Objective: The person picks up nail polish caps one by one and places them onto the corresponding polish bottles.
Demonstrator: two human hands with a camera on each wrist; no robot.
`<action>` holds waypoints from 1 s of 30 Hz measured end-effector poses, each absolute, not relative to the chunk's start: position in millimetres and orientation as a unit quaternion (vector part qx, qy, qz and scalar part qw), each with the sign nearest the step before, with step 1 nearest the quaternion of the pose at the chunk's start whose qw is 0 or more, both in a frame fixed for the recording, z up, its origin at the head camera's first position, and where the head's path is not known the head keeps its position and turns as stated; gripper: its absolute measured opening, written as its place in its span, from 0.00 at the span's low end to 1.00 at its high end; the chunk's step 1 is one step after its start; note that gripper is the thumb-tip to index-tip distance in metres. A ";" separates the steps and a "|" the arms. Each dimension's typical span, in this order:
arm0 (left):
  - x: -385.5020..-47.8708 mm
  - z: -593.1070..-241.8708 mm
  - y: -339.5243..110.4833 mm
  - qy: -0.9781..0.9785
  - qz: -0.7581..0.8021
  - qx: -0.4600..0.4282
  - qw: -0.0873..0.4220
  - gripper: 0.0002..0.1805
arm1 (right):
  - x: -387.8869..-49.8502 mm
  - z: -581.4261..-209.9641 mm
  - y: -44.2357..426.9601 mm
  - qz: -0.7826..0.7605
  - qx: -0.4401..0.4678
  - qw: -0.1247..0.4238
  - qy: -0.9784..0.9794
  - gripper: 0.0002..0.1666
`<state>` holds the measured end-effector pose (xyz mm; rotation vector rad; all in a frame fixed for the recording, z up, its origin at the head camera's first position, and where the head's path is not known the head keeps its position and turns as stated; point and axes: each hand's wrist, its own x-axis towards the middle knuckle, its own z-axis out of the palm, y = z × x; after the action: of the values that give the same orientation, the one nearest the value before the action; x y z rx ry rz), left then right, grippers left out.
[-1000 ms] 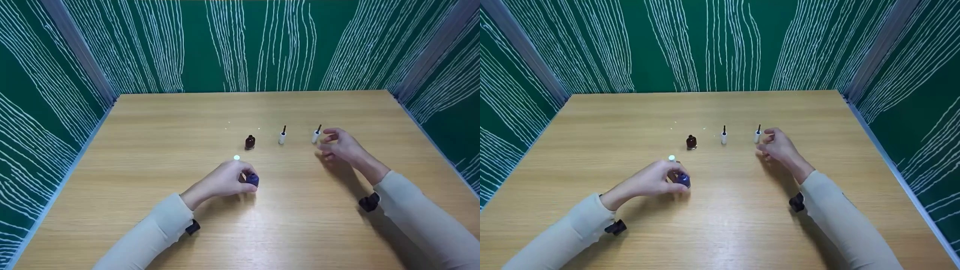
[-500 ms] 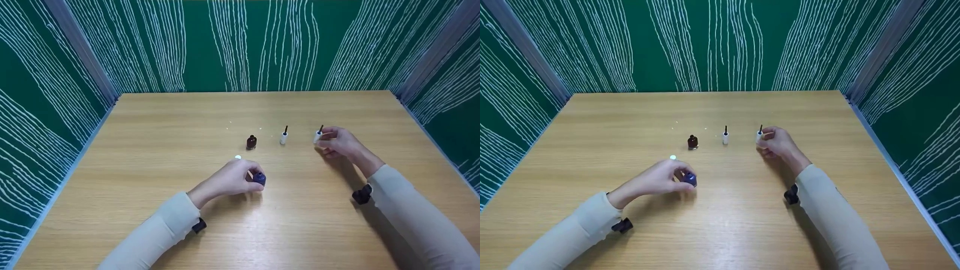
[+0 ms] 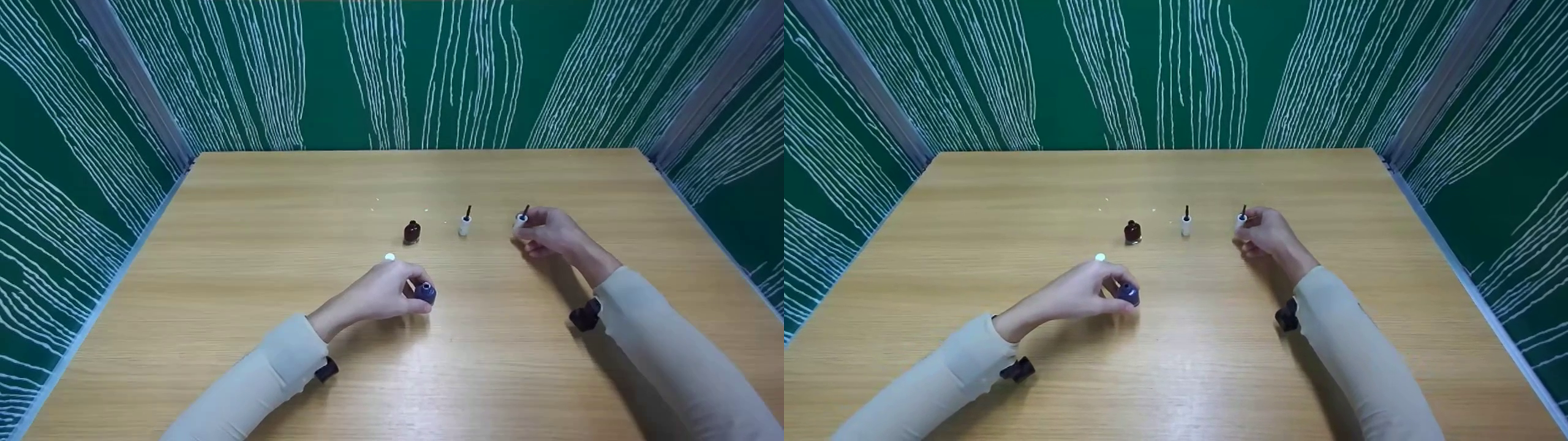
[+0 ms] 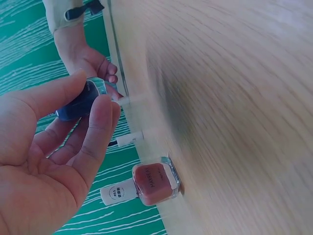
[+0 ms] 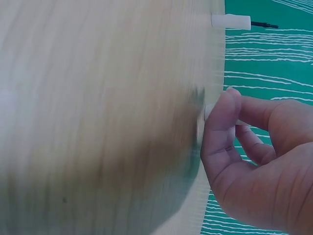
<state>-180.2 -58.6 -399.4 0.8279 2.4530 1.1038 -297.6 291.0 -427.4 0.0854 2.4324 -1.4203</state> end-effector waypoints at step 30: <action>-179.6 -400.1 -56.5 0.850 0.395 0.310 0.159 0.11 | -278.6 -427.3 260.3 -0.448 -0.072 0.184 0.872 0.16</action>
<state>-179.6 -56.5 -400.1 0.8865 2.4303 1.1289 -278.6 260.3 -427.3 -0.2025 2.4588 -1.2643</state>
